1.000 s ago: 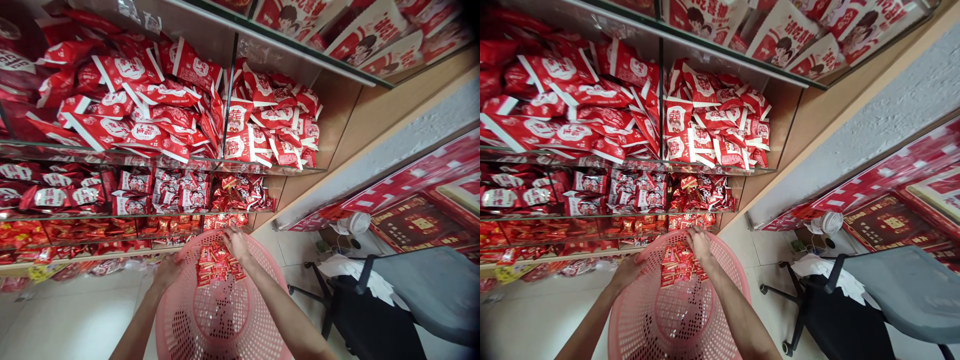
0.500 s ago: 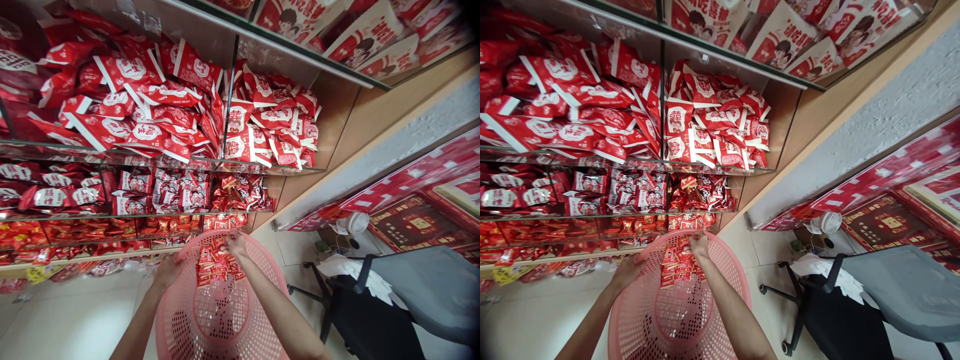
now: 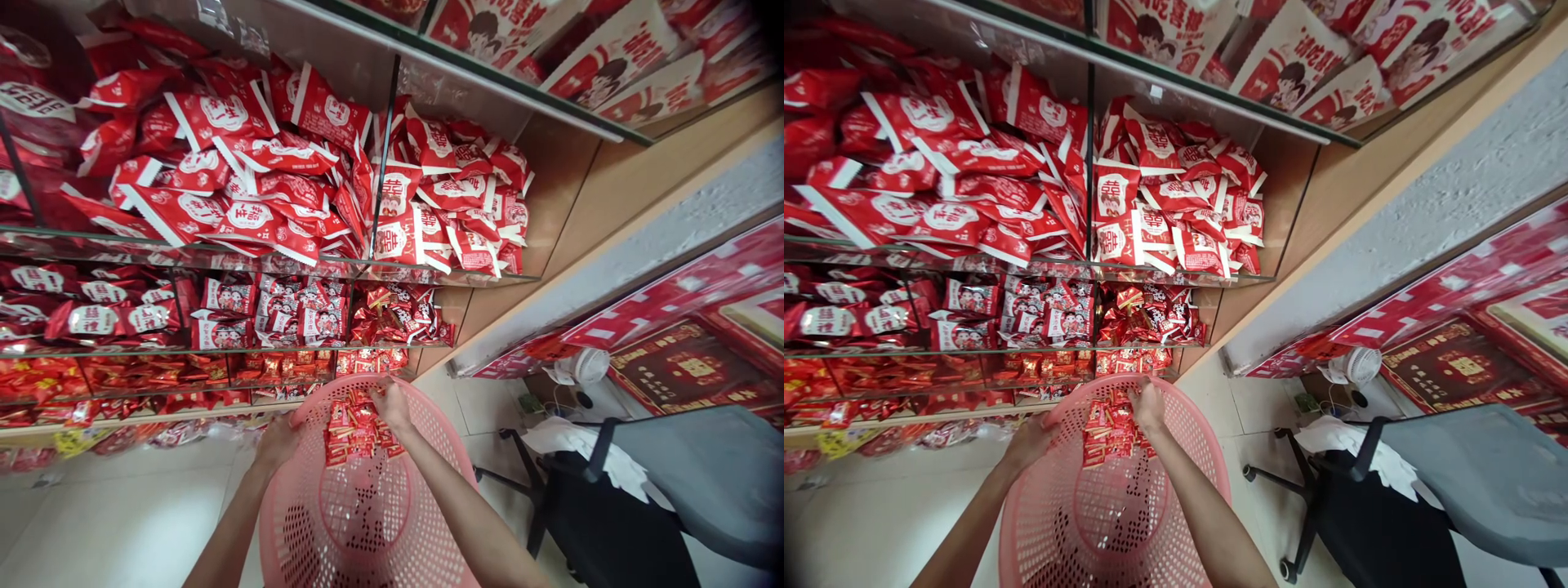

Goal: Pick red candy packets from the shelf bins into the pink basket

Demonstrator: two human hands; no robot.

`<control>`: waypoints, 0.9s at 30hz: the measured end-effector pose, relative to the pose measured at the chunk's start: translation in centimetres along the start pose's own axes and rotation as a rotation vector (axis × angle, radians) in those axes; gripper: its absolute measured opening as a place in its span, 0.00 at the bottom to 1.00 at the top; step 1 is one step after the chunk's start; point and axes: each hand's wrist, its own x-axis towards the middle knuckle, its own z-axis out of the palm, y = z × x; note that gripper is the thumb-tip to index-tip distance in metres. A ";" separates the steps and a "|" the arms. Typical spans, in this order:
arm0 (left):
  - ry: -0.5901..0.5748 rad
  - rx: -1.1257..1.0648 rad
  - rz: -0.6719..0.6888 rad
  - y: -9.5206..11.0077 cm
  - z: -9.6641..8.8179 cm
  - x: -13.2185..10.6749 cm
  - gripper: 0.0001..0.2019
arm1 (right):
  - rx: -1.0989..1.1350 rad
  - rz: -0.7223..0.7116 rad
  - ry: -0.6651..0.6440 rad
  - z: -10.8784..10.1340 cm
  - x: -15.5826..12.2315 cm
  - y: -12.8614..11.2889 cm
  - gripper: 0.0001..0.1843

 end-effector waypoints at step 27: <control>0.021 0.046 -0.024 0.4 -0.2 -0.1 0.14 | -0.441 -0.281 -0.091 -1.6 -2.8 -1.6 0.14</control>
